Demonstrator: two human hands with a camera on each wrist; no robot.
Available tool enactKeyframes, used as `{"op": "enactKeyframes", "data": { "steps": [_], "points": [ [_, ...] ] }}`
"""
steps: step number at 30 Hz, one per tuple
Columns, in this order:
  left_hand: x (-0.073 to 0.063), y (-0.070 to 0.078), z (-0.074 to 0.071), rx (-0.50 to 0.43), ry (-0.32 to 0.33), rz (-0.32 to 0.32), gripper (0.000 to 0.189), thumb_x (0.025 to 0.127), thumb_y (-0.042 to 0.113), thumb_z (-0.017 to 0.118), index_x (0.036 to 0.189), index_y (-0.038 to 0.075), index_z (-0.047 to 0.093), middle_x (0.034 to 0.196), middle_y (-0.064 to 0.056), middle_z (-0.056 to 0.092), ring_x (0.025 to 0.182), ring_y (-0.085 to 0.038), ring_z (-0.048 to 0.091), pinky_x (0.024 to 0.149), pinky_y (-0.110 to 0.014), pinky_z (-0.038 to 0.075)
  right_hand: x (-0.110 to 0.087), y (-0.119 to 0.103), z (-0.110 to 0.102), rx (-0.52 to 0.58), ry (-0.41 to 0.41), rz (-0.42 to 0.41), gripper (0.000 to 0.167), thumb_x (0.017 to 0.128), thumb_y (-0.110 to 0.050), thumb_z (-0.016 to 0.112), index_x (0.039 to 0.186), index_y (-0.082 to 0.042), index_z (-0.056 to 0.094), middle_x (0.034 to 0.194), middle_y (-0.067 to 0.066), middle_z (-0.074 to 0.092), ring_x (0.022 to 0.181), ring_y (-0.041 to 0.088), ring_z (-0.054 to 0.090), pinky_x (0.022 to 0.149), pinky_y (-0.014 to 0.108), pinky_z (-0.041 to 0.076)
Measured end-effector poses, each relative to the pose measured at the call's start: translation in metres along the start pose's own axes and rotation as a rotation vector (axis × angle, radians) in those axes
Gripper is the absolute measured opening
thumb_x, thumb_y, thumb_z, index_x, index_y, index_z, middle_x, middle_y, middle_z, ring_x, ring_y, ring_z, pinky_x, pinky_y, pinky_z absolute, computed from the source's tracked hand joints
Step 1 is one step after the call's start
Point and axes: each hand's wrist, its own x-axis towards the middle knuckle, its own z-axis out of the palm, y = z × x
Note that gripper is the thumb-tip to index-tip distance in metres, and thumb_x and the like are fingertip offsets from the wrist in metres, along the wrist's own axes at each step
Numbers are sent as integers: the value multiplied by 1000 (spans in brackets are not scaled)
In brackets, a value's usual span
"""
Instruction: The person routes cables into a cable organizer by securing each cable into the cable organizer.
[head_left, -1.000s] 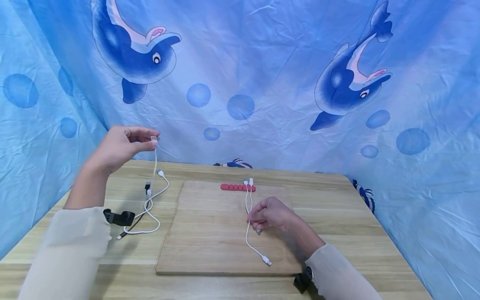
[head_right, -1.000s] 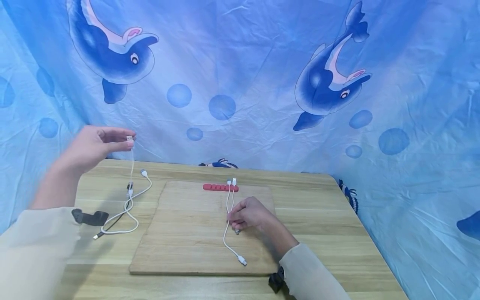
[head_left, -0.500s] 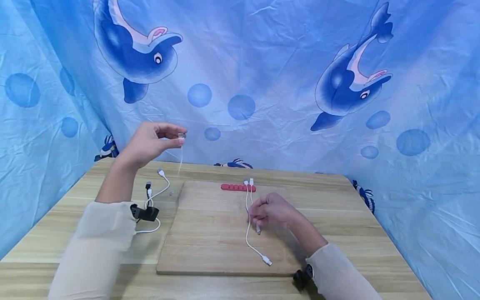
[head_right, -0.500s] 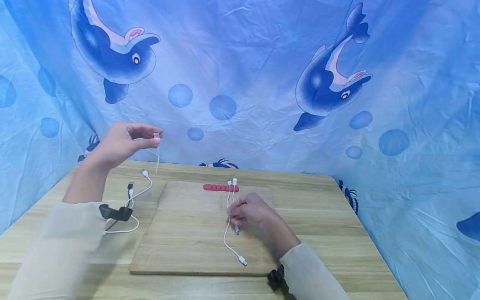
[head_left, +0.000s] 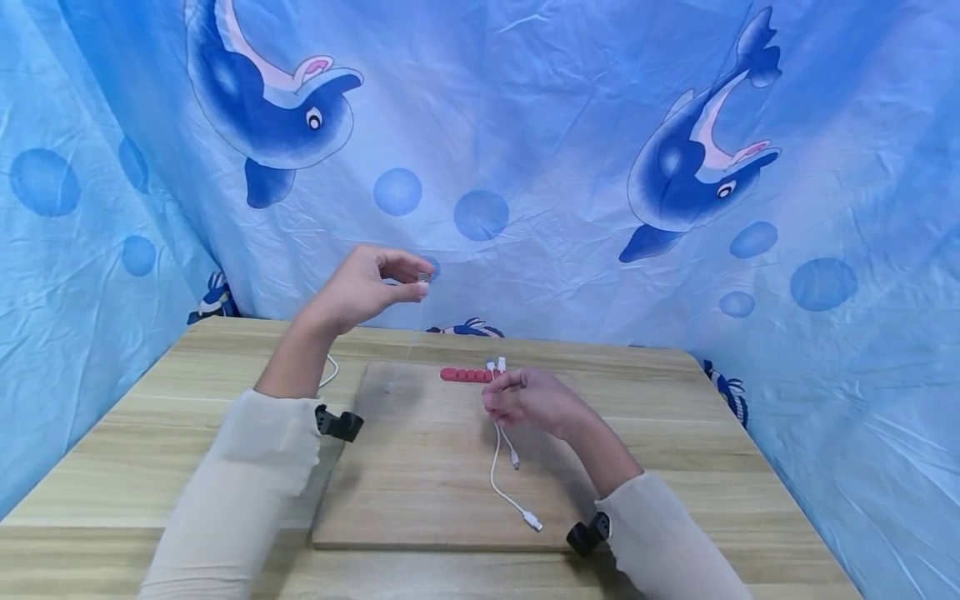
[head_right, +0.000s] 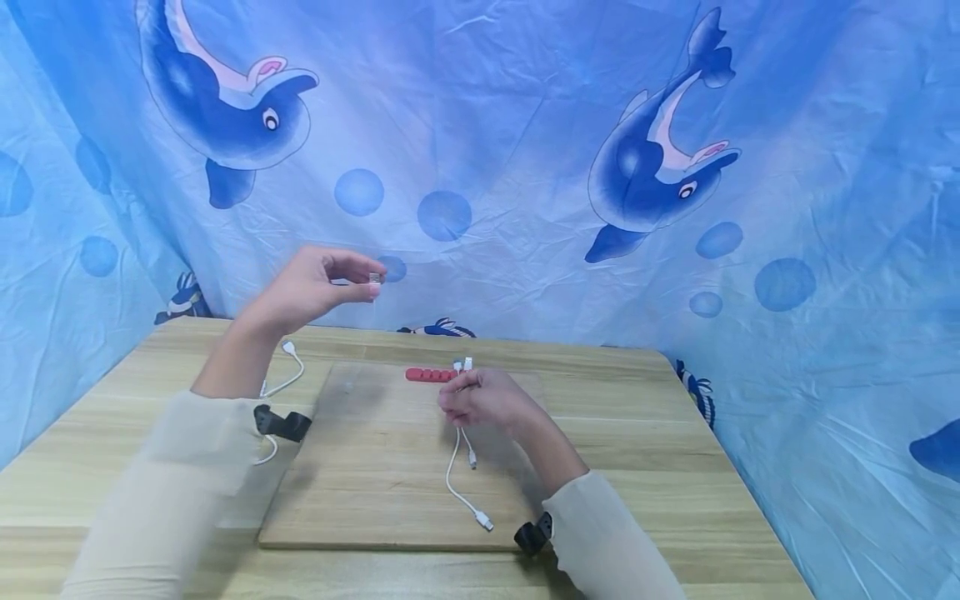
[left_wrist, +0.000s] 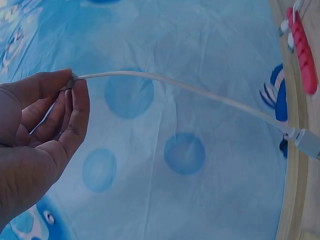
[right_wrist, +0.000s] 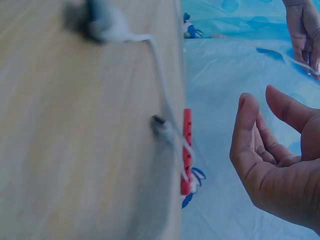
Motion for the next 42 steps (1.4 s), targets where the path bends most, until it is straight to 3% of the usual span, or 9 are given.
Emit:
{"op": "enactKeyframes", "data": {
  "steps": [6,13,19,25,28,31,35,42],
  "points": [
    [6,9,18,-18,-51,35,28,95,16,75,123,14,74,114,-7,73,105,-24,68,90,-45,54,6,-15,7,52,-11,-48,28,96,-7,71,121,5,66,114,21,68,99,29,71,90,38,59],
    [14,19,41,-55,-112,106,26,94,15,76,121,13,74,111,-8,73,101,-21,69,86,-43,55,14,-29,16,120,10,-144,39,96,-6,70,130,8,61,115,16,70,102,27,71,94,40,57],
    [20,23,58,-52,-127,137,23,93,12,77,117,12,75,106,-5,74,100,-20,68,83,-40,56,20,-34,20,173,63,-250,29,98,-3,66,126,7,64,114,11,69,105,24,71,97,41,55],
    [22,24,65,-57,-108,149,22,93,10,76,115,11,76,104,-5,74,99,-21,67,85,-40,56,22,-33,21,236,117,-279,19,98,-1,66,112,11,66,105,16,69,97,23,70,93,42,58],
    [25,20,66,-61,-86,136,22,93,10,76,115,12,76,104,-4,74,99,-21,67,85,-40,56,19,-33,20,244,138,-272,12,98,-2,67,107,6,67,99,11,70,94,22,70,92,42,58],
    [29,15,68,-79,-74,102,23,93,11,76,116,12,75,105,-4,74,101,-20,67,87,-39,57,16,-32,18,233,153,-258,16,98,-3,67,111,6,67,97,8,71,93,22,71,90,39,59],
    [34,7,71,-117,-63,62,24,93,9,76,117,10,75,106,-7,74,101,-22,68,89,-39,57,14,-29,16,225,157,-244,23,99,-4,67,117,8,65,97,9,71,92,22,70,87,38,59],
    [38,-10,79,-156,-52,-51,28,92,9,77,120,11,74,107,-7,73,103,-23,68,91,-42,56,10,-21,13,232,152,-230,18,99,-2,65,116,6,67,97,11,71,92,25,69,88,44,59]
  ]
}}
